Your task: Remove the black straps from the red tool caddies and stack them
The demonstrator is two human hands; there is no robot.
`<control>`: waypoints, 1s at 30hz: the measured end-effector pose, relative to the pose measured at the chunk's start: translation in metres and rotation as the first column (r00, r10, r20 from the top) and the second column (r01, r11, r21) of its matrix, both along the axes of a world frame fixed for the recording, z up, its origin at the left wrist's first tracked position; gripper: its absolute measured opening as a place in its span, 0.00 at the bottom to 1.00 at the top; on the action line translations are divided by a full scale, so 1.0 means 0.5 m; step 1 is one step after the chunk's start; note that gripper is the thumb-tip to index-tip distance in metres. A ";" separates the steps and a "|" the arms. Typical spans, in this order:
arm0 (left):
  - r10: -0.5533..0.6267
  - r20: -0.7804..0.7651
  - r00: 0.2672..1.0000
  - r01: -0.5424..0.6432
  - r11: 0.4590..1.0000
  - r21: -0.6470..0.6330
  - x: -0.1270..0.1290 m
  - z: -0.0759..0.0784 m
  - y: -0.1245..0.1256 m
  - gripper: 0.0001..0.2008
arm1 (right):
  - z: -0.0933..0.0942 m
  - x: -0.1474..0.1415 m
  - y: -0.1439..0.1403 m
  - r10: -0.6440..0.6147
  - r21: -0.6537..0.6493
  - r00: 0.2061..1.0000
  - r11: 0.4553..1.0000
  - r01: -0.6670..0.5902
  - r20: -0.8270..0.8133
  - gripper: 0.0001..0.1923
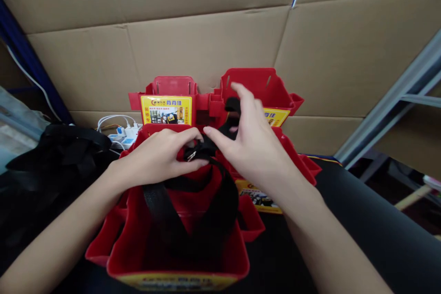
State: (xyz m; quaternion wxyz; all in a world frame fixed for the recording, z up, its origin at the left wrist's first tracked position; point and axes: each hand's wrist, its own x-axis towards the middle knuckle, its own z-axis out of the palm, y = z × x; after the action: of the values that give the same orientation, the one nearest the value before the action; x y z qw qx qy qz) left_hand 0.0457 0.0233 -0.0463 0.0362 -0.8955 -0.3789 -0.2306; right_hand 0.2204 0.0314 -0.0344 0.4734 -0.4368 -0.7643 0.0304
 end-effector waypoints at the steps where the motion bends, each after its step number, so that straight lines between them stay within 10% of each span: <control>1: 0.001 -0.012 1.000 -0.001 1.000 0.004 0.000 -0.001 0.002 0.13 | 0.003 -0.002 -0.011 -0.051 0.142 0.996 0.989 0.041 0.071 0.32; 4: 0.029 -0.023 0.999 -0.028 0.999 0.021 -0.003 -0.007 0.005 0.11 | 0.009 -0.009 -0.039 -0.046 0.344 0.963 0.938 -0.050 0.265 0.19; 8: -0.012 0.042 0.999 0.016 0.997 -0.078 -0.009 -0.011 0.011 0.10 | 0.002 -0.004 -0.031 0.186 0.115 0.868 0.957 -0.266 0.460 0.10; 16: -0.123 0.462 0.878 0.312 0.879 -0.361 -0.028 0.017 0.022 0.08 | -0.009 0.010 0.000 0.207 -0.135 0.882 0.977 -0.164 0.423 0.10; 22: -0.061 0.520 0.852 0.353 0.801 -0.483 -0.032 0.019 0.021 0.04 | -0.006 0.009 -0.011 0.065 0.134 0.893 0.981 -0.138 0.445 0.21; 30: -0.065 0.609 0.791 0.416 0.786 -0.457 -0.029 0.021 0.020 0.03 | 0.018 0.012 -0.030 0.380 -0.076 0.882 0.924 -0.375 0.279 0.15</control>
State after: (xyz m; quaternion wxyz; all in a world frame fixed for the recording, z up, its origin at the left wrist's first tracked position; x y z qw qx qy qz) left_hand 0.0313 0.0334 -0.0360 -0.3769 -0.7979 -0.2997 -0.3626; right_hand 0.2261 0.0166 -0.0256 0.3373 -0.2841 -0.8951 0.0656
